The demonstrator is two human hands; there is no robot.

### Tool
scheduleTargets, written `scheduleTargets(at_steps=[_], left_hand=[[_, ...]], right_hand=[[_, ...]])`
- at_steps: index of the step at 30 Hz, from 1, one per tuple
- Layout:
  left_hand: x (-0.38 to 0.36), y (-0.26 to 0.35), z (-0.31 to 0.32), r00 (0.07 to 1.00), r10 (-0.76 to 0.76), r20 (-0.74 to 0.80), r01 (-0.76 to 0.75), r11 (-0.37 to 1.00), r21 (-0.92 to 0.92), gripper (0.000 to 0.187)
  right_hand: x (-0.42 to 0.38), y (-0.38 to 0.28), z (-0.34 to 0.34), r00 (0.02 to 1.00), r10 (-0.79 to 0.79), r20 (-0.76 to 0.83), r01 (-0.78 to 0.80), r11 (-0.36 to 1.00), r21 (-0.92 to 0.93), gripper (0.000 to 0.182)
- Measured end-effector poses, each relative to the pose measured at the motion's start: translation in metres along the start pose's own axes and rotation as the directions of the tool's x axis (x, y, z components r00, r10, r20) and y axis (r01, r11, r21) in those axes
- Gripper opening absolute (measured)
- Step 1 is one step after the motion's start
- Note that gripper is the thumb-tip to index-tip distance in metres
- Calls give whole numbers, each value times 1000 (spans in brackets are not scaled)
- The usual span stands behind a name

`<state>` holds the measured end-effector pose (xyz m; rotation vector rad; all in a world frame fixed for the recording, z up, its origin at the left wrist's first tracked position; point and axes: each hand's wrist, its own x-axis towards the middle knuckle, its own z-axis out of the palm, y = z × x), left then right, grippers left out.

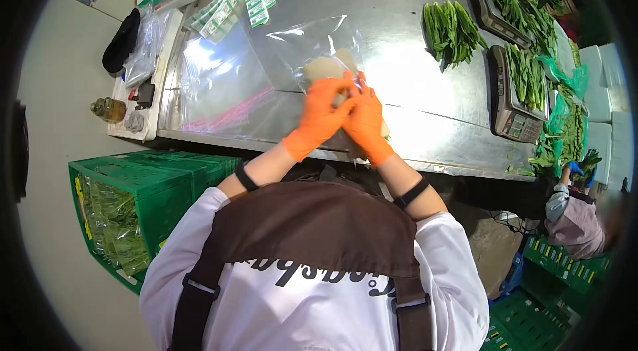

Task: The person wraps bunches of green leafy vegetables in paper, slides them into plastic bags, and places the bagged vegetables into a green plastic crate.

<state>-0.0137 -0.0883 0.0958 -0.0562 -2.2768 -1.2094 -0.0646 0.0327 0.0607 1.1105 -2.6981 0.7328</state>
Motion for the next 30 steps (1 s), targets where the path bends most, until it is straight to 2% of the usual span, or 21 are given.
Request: scheduleTargets(at_steps=[1, 2, 3, 4, 5, 6, 7, 9, 11, 12, 13, 14, 15, 17, 18, 19, 21, 22, 25, 29, 30], left_hand=[[-4, -2, 3, 1000, 7, 5, -7, 1000, 5, 35], [-12, -10, 10, 958, -224, -177, 217, 974, -61, 49], [-22, -19, 19, 831, -450, -328, 418, 893, -166, 63], [-27, -28, 23, 693, -712, 115, 682, 595, -426, 82], [-34, -31, 32, 695, -707, 130, 683, 594, -425, 82], [-36, -26, 38, 515, -687, 512, 796, 162, -583, 81], [-38, -21, 44, 337, -453, 825, 811, -305, -499, 80], [-57, -37, 55, 266, -519, 812, 846, -278, -455, 75], [-73, -52, 42, 362, -506, 783, 809, -246, -533, 68], [-78, -54, 36, 360, -504, 785, 812, -246, -530, 68], [-84, -54, 29, 324, -611, 722, 841, -163, -515, 70], [-90, -53, 26, 287, -711, 642, 871, -86, -484, 73], [-90, -46, 25, 278, -714, 643, 875, -89, -477, 73], [-77, -31, 28, 180, -879, 441, 930, 5, -369, 66], [-78, -39, 34, 181, -878, 442, 932, 10, -363, 66], [-79, -56, 44, 262, -853, 452, 953, 157, -258, 62], [-47, -66, 48, 418, -806, 419, 906, 400, -135, 55], [-20, -50, 37, 486, -789, 374, 868, 484, -107, 52], [43, 1, -9, 598, -660, 455, 802, 488, -345, 43], [57, 41, -38, 581, -597, 553, 809, 346, -476, 42], [51, 27, -33, 508, -665, 548, 848, 275, -453, 40]], right_hand=[[2, -6, -20, 965, 258, 52, -261, 963, 63, 85], [3, -4, -35, 967, 255, 27, -256, 966, 33, 90], [6, -2, -37, 963, 267, 23, -267, 963, 35, 90], [12, 1, -37, 935, 355, 19, -355, 933, 56, 92], [16, 5, -38, 898, 439, 10, -439, 896, 74, 93], [8, 20, -21, 902, 433, 5, -431, 897, 95, 92], [-9, 44, 8, 963, 253, -93, -244, 965, 100, 89], [-47, 29, -20, 932, 278, 235, -285, 958, -1, 85], [-91, 36, -43, 970, -99, 223, 79, 992, 96, 74], [-96, 46, -56, 971, -95, 221, 75, 993, 95, 74], [-100, 54, -74, 868, 205, 452, -373, 871, 320, 62], [-106, 59, -83, 608, 359, 708, -758, 528, 383, 52], [-109, 74, -68, 790, 525, 316, -597, 541, 592, 37], [-86, 99, -46, 701, 688, 187, -650, 508, 565, 36], [-84, 121, -18, 632, 666, 397, -763, 444, 469, 39], [-83, 139, 5, 520, 621, 587, -854, 388, 347, 41], [-50, 131, -15, 685, 546, 483, -725, 578, 375, 43], [-29, 134, -33, 690, 533, 489, -722, 555, 413, 42], [18, 102, -134, 783, 427, 453, -601, 330, 728, 42], [25, 99, -160, 838, 376, 395, -522, 347, 779, 39], [24, 118, -141, 798, 374, 472, -586, 298, 754, 38]])
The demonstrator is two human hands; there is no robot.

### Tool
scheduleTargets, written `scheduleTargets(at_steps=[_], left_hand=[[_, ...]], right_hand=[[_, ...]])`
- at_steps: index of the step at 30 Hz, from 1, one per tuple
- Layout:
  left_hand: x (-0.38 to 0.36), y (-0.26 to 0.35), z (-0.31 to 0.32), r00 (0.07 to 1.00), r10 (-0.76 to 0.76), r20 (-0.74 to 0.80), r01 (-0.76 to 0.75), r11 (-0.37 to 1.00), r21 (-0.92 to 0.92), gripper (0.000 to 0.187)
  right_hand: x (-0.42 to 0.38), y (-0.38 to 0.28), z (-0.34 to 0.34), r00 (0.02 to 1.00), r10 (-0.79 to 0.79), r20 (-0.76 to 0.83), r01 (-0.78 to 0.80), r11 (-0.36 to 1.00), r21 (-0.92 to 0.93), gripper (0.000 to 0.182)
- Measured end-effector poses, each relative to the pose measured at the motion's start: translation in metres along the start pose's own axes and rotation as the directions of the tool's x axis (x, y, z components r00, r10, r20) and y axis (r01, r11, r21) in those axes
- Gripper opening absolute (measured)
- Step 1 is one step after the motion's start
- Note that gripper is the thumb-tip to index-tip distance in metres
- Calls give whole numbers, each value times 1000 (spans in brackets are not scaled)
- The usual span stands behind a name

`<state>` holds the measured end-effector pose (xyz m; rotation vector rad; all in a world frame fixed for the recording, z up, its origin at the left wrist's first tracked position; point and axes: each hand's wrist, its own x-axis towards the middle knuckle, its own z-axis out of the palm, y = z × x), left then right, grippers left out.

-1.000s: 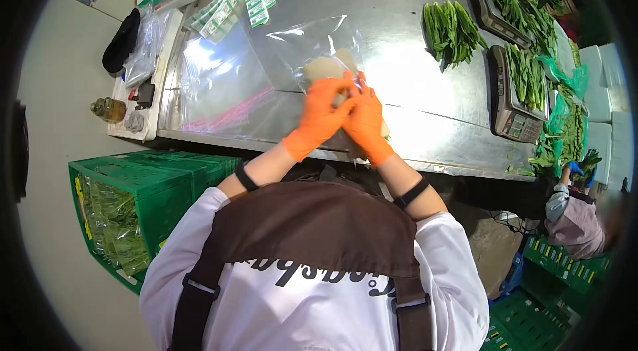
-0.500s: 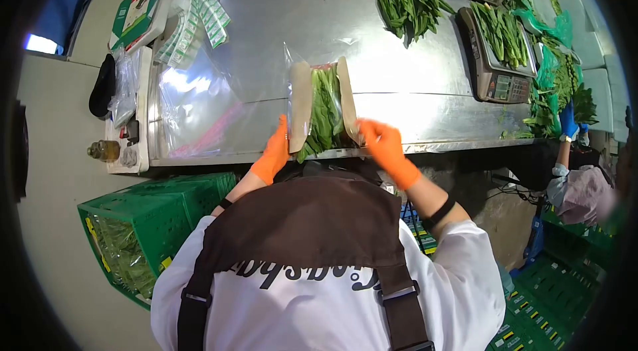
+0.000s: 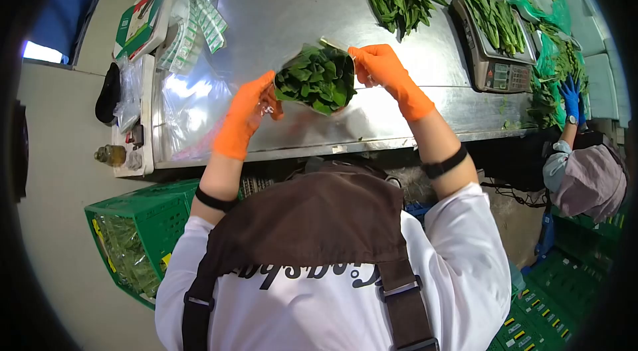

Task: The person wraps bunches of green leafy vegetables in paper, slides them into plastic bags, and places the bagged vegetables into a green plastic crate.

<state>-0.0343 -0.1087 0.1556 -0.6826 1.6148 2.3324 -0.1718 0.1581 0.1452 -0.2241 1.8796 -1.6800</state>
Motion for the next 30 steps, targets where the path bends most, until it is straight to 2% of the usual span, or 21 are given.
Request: scheduleTargets(at_steps=[1, 2, 3, 5, 9, 10, 11, 12, 13, 15, 16, 17, 19, 20, 21, 23, 24, 25, 27, 28, 30], left_hand=[[6, -13, -8, 994, -88, -60, 86, 996, -35, 38], [10, -17, -20, 985, -108, -137, 99, 993, -69, 34], [8, -12, -24, 986, -94, -135, 85, 994, -70, 34], [-17, -16, -28, 1000, 26, 16, -23, 985, -168, 33], [-31, -39, -6, 995, 29, 96, 5, 945, -328, 29], [-25, -54, 2, 992, -96, 83, 119, 935, -334, 32], [-19, -61, 9, 974, -216, 71, 227, 913, -340, 34], [-16, -58, 14, 976, -206, 76, 220, 914, -340, 34], [-18, -57, 19, 975, -155, 159, 205, 905, -373, 39], [-19, -60, 24, 965, -105, 240, 198, 892, -407, 43], [-14, -57, 23, 953, 5, 302, 154, 851, -502, 44], [-12, -56, 24, 931, 112, 348, 128, 792, -597, 46], [-21, -39, 35, 951, 111, 289, 60, 850, -524, 46], [-21, -37, 37, 938, 153, 310, 29, 859, -510, 45], [-20, -35, 37, 924, 193, 331, -3, 869, -495, 44], [-15, -33, 35, 912, 231, 338, -15, 844, -537, 42], [-12, -30, 33, 898, 273, 344, -28, 817, -575, 41], [-11, -27, 32, 898, 275, 344, -30, 817, -576, 41], [-13, -23, 26, 894, 248, 373, -21, 855, -519, 40], [-15, -21, 23, 895, 243, 373, -17, 856, -516, 40], [-19, -10, 20, 905, 222, 361, -43, 895, -443, 43]], right_hand=[[-1, 3, 4, 995, 90, 33, -91, 996, 21, 37], [-8, -1, -1, 995, -15, -97, 10, 998, -60, 35], [-8, -11, -11, 995, 97, -11, -97, 994, -58, 35], [-30, -37, -3, 999, 27, -42, -29, 998, -51, 37], [-33, -34, -14, 990, 108, 94, -99, 991, -93, 37], [-30, -30, -10, 1000, 8, -24, -21, 835, -551, 35], [-27, -29, -7, 987, -139, -80, -4, 472, -882, 33], [-27, -33, 2, 919, -392, -44, 184, 524, -832, 29], [-34, -52, 18, 919, -387, -79, 245, 715, -655, 27], [-59, -84, 53, 972, -224, 70, 229, 839, -493, 28], [-71, -88, 69, 938, -151, 313, 344, 532, -774, 32], [-66, -71, 65, 923, -90, 373, 380, 348, -857, 34], [-69, -74, 54, 960, 23, 278, 234, 478, -846, 33], [-64, -68, 44, 955, 2, 295, 266, 426, -865, 32], [-64, -72, 42, 972, 26, 235, 198, 454, -869, 30], [-60, -76, 39, 978, 31, 208, 144, 620, -771, 30], [-59, -83, 43, 991, 47, 122, 62, 657, -751, 31], [-60, -86, 46, 991, 45, 122, 63, 656, -752, 31], [-65, -85, 53, 973, -118, 198, 231, 517, -824, 31], [-63, -82, 53, 989, -43, 144, 144, 547, -824, 30], [-62, -83, 52, 990, -72, 125, 144, 512, -847, 29]])
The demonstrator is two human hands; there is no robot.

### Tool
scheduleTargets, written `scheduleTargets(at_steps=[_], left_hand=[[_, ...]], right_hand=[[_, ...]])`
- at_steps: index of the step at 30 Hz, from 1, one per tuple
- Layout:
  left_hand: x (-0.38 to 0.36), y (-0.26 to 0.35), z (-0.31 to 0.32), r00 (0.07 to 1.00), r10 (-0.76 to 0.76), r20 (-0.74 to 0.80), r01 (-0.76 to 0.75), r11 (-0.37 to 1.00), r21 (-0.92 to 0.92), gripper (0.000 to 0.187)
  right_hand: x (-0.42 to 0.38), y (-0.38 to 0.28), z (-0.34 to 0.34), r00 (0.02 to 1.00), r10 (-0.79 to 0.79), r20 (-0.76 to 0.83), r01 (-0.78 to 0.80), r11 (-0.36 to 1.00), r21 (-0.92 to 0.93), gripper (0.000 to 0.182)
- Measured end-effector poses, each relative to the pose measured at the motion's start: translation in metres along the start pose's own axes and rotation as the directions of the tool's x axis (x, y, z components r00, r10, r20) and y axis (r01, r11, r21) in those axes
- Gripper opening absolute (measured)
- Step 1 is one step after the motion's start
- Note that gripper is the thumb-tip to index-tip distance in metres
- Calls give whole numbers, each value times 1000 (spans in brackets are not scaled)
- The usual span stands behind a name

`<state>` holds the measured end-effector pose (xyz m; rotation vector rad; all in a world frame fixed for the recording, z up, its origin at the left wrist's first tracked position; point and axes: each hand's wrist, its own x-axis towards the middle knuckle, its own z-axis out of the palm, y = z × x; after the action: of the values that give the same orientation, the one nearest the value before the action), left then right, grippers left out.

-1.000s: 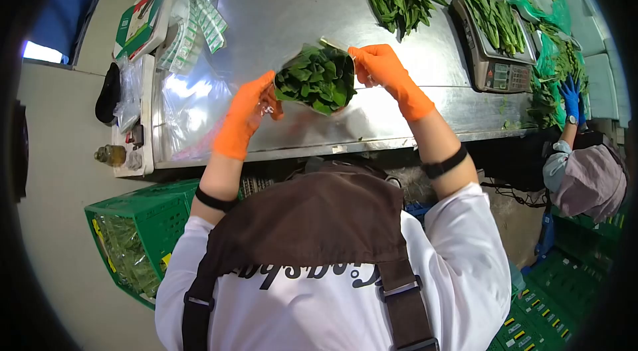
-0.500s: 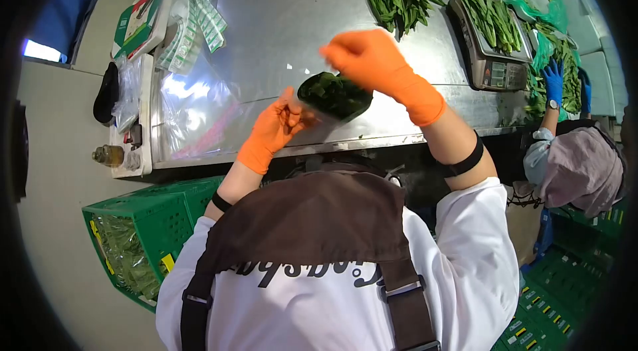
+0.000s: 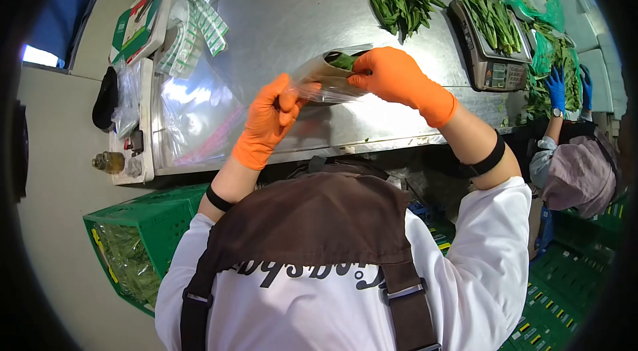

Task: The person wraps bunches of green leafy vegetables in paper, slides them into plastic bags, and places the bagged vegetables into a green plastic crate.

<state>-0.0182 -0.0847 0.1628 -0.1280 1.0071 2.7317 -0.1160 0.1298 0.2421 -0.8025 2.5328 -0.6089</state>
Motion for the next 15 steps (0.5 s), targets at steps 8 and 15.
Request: scheduleTargets(at_steps=[8, 15], left_hand=[[-28, 27, 17, 914, -155, -375, 220, 966, 135, 54], [-16, -2, -6, 892, -267, -365, 386, 870, 307, 46]], right_hand=[[-13, -34, 29, 576, -693, -433, 545, 721, -428, 16], [14, -9, -113, 59, -388, -920, 710, 664, -235, 25]])
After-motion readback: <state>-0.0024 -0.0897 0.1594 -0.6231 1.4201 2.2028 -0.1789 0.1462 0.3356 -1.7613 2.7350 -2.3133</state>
